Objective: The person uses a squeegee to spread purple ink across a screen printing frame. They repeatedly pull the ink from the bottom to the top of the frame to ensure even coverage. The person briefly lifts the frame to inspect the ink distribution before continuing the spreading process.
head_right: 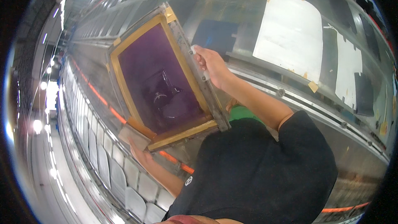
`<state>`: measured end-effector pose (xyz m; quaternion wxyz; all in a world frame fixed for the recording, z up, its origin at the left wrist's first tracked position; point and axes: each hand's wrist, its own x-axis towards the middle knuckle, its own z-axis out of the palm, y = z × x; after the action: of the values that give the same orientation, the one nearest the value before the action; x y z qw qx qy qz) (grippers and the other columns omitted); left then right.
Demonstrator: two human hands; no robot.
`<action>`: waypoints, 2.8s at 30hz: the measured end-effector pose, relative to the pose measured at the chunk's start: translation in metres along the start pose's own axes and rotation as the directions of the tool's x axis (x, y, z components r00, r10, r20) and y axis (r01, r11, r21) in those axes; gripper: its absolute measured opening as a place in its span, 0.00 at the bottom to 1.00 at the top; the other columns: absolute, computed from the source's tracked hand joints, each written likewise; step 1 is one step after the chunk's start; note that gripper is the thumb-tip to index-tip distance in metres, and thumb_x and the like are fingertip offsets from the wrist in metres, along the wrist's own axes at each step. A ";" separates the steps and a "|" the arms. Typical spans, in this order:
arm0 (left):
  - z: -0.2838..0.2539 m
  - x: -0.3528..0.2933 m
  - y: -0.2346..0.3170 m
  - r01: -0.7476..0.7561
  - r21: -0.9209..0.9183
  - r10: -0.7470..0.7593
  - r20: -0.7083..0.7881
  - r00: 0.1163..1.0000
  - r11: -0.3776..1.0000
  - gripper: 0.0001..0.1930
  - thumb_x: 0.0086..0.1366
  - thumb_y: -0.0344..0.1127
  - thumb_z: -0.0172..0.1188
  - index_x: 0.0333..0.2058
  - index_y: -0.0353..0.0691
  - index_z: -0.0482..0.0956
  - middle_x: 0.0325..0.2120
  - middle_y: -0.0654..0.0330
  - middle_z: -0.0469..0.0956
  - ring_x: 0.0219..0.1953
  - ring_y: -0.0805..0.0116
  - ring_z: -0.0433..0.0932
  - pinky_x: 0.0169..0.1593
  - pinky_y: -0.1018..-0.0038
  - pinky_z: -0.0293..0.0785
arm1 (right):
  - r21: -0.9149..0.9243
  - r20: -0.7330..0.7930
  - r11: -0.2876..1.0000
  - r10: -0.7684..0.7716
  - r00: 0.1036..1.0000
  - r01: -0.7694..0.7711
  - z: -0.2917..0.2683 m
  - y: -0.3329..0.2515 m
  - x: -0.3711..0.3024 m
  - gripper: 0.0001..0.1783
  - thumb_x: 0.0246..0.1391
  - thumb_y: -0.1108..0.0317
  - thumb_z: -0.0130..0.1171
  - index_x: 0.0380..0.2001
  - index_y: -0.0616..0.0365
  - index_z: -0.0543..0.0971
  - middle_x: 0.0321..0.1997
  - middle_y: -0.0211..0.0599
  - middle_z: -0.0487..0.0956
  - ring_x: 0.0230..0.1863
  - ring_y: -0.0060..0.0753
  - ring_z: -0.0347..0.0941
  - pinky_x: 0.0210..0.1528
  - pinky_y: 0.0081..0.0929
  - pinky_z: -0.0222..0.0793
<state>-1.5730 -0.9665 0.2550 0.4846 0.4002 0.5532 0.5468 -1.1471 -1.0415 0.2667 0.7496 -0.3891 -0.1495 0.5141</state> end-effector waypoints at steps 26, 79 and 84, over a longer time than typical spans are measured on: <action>0.491 0.251 -0.188 0.458 0.424 -0.579 0.766 0.278 0.781 0.34 0.70 0.53 0.64 0.63 0.31 0.70 0.59 0.55 0.76 0.61 0.60 0.75 0.66 0.63 0.67 | -0.725 -0.687 0.665 -0.716 0.126 -0.178 -0.266 -0.029 0.192 0.20 0.62 0.57 0.62 0.55 0.47 0.77 0.34 0.40 0.86 0.36 0.37 0.80 0.43 0.34 0.72; 0.513 0.138 -0.170 -0.911 -0.274 -0.157 0.930 -0.332 0.307 0.26 0.52 0.33 0.67 0.54 0.50 0.84 0.42 0.57 0.85 0.43 0.54 0.82 0.50 0.61 0.78 | -0.685 -0.728 0.667 -0.632 0.266 -0.293 -0.254 0.031 0.229 0.27 0.61 0.56 0.56 0.62 0.48 0.70 0.44 0.45 0.82 0.48 0.52 0.79 0.52 0.47 0.73; 0.551 0.111 -0.139 -0.882 -0.267 -0.403 0.811 -0.424 0.389 0.22 0.50 0.28 0.64 0.47 0.50 0.87 0.43 0.60 0.86 0.47 0.57 0.82 0.50 0.61 0.76 | -0.687 -0.727 0.677 -0.629 0.276 -0.265 -0.250 0.028 0.227 0.27 0.62 0.57 0.57 0.62 0.50 0.70 0.44 0.48 0.81 0.47 0.53 0.79 0.52 0.47 0.73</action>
<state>-1.0475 -0.7502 0.1435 0.2197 0.9533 -0.0990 -0.1819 -0.9127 -0.9433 0.0429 0.5328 -0.8412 0.0895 -0.0216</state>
